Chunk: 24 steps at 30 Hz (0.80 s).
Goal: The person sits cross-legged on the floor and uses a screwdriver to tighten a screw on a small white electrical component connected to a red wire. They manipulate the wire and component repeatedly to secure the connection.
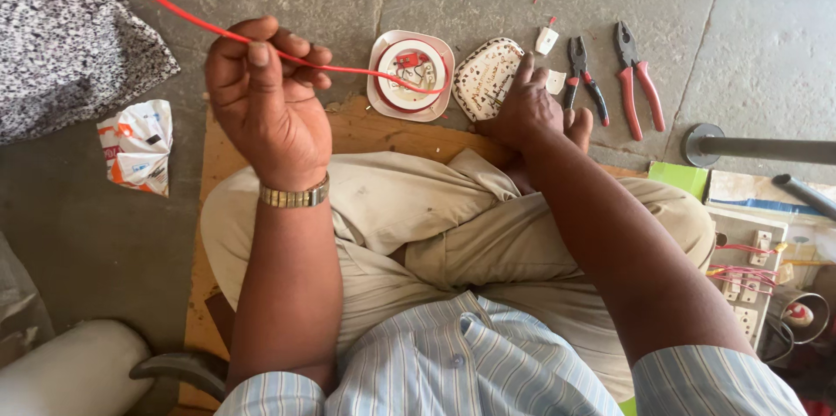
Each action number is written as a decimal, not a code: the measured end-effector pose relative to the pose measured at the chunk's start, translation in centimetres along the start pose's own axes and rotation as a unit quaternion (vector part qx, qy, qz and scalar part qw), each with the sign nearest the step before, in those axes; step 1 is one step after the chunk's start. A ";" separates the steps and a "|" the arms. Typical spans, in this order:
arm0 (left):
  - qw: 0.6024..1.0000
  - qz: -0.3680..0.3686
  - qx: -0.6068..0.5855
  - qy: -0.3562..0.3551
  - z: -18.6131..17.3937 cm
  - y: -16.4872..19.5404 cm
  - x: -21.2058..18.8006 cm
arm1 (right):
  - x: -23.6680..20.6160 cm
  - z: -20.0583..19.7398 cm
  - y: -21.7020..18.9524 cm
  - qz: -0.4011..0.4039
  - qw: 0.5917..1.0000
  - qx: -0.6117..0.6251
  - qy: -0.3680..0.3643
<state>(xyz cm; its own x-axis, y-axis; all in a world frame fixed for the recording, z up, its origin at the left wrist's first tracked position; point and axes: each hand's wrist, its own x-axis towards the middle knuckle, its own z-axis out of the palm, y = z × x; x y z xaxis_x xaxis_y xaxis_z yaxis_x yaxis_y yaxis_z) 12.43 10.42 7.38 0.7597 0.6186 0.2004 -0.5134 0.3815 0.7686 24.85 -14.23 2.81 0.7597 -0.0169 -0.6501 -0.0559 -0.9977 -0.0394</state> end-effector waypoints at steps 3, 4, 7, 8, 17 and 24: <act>1.000 -0.018 0.003 0.016 -0.3 -1.0 0.4 | -0.2 -0.1 0.3 -0.033 0.999 -0.007 0.028; 0.999 -0.024 0.011 0.023 -0.4 -1.3 0.6 | -0.4 -0.3 0.4 -0.038 0.999 -0.017 0.029; 0.997 -0.037 0.040 0.051 -0.9 -2.1 1.1 | -1.0 -1.0 0.7 -0.066 0.995 -0.058 0.046; 0.996 -0.040 0.051 0.060 -1.1 -2.3 1.3 | -1.1 -1.2 0.9 -0.084 0.991 -0.079 0.061; 0.993 -0.047 0.092 0.050 -1.5 -3.2 1.5 | -3.5 -1.5 3.4 -0.211 0.945 -0.127 0.215; 0.987 -0.021 0.139 0.074 -2.8 -3.0 1.4 | -8.2 -2.3 4.8 -0.263 0.934 -0.096 0.222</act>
<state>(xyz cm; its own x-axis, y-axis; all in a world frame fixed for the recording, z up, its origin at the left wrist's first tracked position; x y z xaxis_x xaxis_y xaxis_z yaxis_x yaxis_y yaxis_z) 13.92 12.06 3.61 0.7012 0.7073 0.0894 -0.3376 0.2191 0.9154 19.87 -19.02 9.68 0.8453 0.4957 -0.1993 0.4854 -0.8684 -0.1012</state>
